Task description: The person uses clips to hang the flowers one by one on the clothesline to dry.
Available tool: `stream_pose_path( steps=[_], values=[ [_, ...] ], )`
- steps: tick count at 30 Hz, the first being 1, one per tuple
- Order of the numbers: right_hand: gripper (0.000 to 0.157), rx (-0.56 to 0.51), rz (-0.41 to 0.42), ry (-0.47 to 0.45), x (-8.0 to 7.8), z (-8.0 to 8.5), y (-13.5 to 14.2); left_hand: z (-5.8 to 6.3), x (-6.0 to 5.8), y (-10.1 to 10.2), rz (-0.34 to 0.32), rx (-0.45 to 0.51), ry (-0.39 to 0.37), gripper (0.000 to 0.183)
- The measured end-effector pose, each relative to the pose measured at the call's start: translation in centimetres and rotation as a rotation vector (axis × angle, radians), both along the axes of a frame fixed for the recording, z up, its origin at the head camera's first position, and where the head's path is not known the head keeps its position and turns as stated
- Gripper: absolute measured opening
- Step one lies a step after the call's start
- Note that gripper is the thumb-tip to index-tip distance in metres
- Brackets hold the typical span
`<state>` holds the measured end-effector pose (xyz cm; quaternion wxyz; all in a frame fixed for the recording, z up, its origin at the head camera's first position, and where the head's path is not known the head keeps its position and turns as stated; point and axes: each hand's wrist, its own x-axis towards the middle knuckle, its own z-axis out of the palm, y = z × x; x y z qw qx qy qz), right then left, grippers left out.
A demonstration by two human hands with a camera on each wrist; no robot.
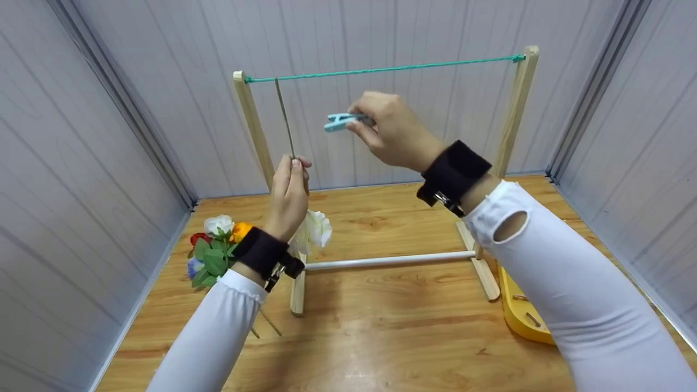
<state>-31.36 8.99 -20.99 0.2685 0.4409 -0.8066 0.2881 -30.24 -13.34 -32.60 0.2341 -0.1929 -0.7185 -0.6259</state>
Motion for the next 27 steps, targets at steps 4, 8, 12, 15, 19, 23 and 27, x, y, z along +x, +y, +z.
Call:
stream_pose_path(
  steps=[4,8,12,15,19,23,27],
  values=[
    [0.019,-0.044,-0.012,0.005,-0.5,1.3,-1.2,0.3,-0.4,0.1,0.006,0.004,-0.019,0.031],
    [0.021,-0.061,-0.049,0.025,-0.8,2.8,-2.2,0.5,-0.9,0.3,0.027,0.006,-0.018,0.031],
    [0.024,-0.053,-0.096,0.027,-1.0,3.9,-3.3,0.7,-1.5,0.8,0.041,-0.006,-0.013,0.031],
    [0.024,-0.042,-0.137,-0.002,-1.0,4.5,-3.9,0.9,-1.7,1.1,0.04,-0.028,-0.019,0.032],
    [0.026,-0.016,-0.216,-0.02,-1.1,4.9,-4.6,0.9,-2.0,1.3,0.04,-0.039,-0.03,0.033],
    [0.027,0.013,-0.286,-0.03,-1.2,5.2,-5.1,0.9,-2.1,1.1,0.045,-0.023,-0.036,0.032],
    [0.028,0.03,-0.312,-0.056,-1.8,5.5,-5.5,0.9,-2.3,0.9,0.052,-0.022,-0.041,0.032]
  ],
)
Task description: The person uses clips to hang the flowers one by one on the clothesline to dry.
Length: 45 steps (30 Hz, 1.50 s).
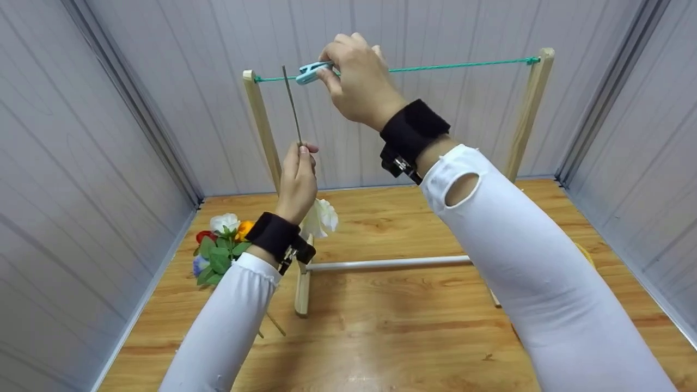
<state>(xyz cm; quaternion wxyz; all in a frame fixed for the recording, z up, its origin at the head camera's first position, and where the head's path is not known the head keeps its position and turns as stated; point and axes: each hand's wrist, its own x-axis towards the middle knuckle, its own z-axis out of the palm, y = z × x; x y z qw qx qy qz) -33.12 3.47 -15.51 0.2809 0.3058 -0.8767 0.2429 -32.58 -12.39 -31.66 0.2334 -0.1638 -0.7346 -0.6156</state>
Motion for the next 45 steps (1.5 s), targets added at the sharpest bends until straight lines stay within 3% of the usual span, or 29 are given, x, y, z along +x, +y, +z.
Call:
stream_pose_path(
  steps=[11,27,33,45],
  values=[
    [0.03,0.016,-0.006,-0.138,-0.4,-0.1,-1.5,-0.4,-0.1,0.3,0.022,-0.02,-0.008,0.033],
    [0.037,0.082,0.026,-0.227,-0.9,-0.5,-1.2,-0.7,-0.2,0.4,0.033,-0.009,0.005,0.031],
    [0.038,0.084,0.024,-0.212,-1.1,-0.4,-0.9,-0.4,0.0,0.5,0.02,0.001,0.003,0.031],
    [0.044,0.059,0.061,-0.13,-1.2,-0.4,0.5,-0.2,-0.2,0.9,-0.071,0.049,-0.027,0.03]
  ],
)
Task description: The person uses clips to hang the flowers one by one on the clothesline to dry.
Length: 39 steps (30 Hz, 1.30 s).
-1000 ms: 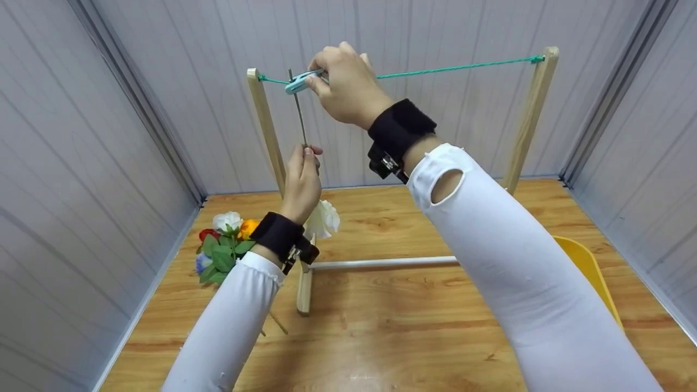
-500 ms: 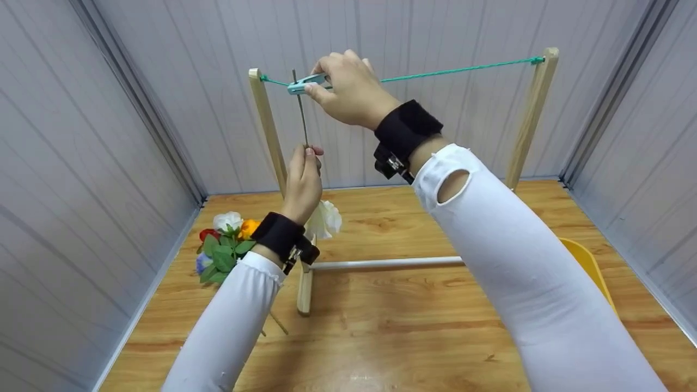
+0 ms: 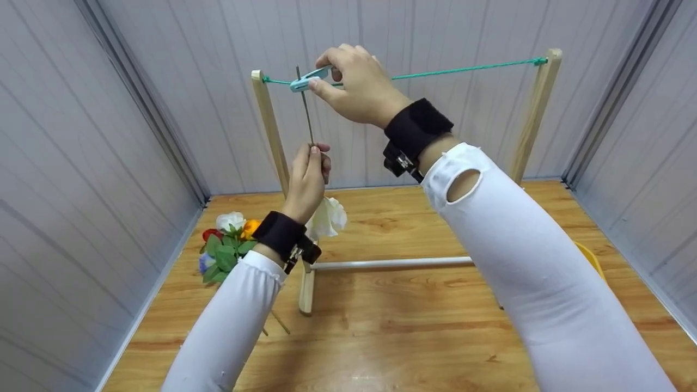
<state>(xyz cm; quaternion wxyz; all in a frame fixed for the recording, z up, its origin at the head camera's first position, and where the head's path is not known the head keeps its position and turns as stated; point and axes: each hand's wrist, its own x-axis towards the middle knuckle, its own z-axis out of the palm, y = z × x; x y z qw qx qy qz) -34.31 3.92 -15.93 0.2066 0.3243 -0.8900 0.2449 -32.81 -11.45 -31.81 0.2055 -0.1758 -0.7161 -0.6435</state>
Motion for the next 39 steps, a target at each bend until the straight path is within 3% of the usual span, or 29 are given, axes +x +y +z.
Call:
stream_pose_path(
  steps=[6,9,14,21,26,29,33,39],
  values=[
    [0.048,-0.033,0.018,0.049,0.3,0.2,0.4,0.2,0.3,-0.4,-0.015,0.039,-0.048,0.03],
    [0.051,-0.062,0.01,0.087,0.5,0.4,0.7,0.6,0.4,-0.7,0.002,0.015,-0.061,0.034],
    [0.055,-0.115,0.021,0.16,1.0,0.3,1.9,0.9,0.7,-1.0,0.029,-0.035,-0.026,0.043],
    [0.056,-0.118,0.124,0.257,1.5,-0.9,4.1,0.9,1.4,-1.0,0.094,-0.064,0.027,0.047],
    [0.059,-0.106,0.168,0.277,2.2,-2.2,5.8,0.8,1.7,-0.8,0.193,-0.07,0.131,0.035],
    [0.06,-0.087,0.195,0.278,2.7,-3.4,6.9,0.4,2.2,-0.8,0.219,-0.104,0.209,0.027],
    [0.06,-0.047,0.228,0.28,3.4,-5.1,8.2,-0.6,3.2,-0.8,0.201,-0.16,0.269,0.02],
    [0.056,-0.03,0.234,0.273,4.5,-7.9,10.5,-2.4,4.6,-0.7,0.135,-0.241,0.299,0.018]
  ],
)
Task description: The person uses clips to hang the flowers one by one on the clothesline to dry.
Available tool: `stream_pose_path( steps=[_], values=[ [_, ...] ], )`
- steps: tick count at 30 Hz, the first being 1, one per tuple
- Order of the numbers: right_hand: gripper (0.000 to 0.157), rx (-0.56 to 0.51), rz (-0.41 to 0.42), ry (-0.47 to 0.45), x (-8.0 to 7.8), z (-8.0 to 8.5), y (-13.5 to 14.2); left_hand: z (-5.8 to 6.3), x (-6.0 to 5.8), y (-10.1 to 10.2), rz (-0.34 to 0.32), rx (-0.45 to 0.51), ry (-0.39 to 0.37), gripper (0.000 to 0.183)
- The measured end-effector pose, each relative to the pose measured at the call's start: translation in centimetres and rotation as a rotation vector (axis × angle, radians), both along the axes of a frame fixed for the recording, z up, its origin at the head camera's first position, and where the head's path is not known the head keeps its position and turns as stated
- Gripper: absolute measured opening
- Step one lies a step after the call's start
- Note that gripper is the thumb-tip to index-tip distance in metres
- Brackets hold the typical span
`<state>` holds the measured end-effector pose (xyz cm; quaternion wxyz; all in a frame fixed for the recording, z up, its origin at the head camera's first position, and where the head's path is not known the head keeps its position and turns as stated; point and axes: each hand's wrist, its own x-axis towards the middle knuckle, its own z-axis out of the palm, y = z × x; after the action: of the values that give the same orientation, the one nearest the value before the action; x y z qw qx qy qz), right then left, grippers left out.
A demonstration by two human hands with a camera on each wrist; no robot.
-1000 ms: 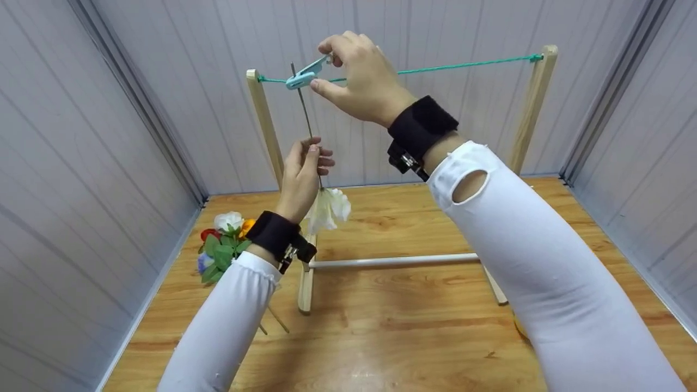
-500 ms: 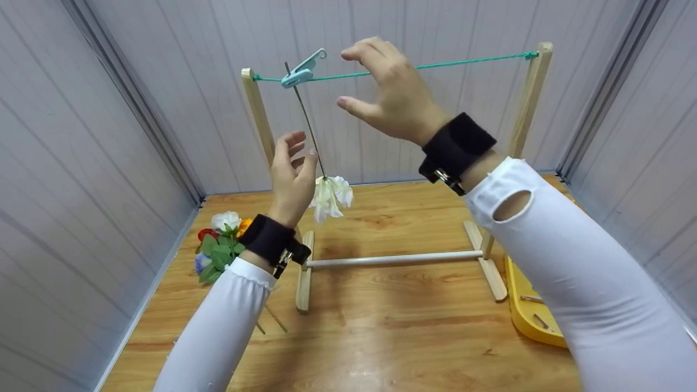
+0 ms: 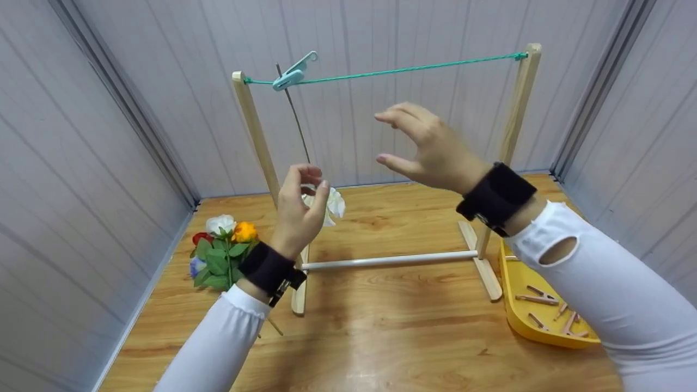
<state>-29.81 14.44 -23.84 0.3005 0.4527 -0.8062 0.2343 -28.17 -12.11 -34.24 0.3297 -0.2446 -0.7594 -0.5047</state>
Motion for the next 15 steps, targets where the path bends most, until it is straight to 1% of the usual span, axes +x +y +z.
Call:
stream_pose_path(
  steps=[5,10,12,15],
  values=[
    [0.05,0.021,-0.032,-0.022,0.2,-2.2,2.5,-1.7,0.5,0.0,-0.038,-0.051,-0.012,0.016],
    [0.041,0.038,-0.075,-0.075,0.5,-4.4,5.4,-3.3,0.9,-0.3,-0.032,-0.089,-0.032,0.015],
    [0.037,0.044,-0.093,-0.078,0.6,-5.3,6.5,-3.8,1.1,-0.3,-0.037,-0.111,-0.037,0.014],
    [0.029,0.052,-0.103,-0.056,0.7,-6.6,8.2,-4.6,1.5,-0.2,-0.05,-0.155,-0.043,0.011]
  ],
)
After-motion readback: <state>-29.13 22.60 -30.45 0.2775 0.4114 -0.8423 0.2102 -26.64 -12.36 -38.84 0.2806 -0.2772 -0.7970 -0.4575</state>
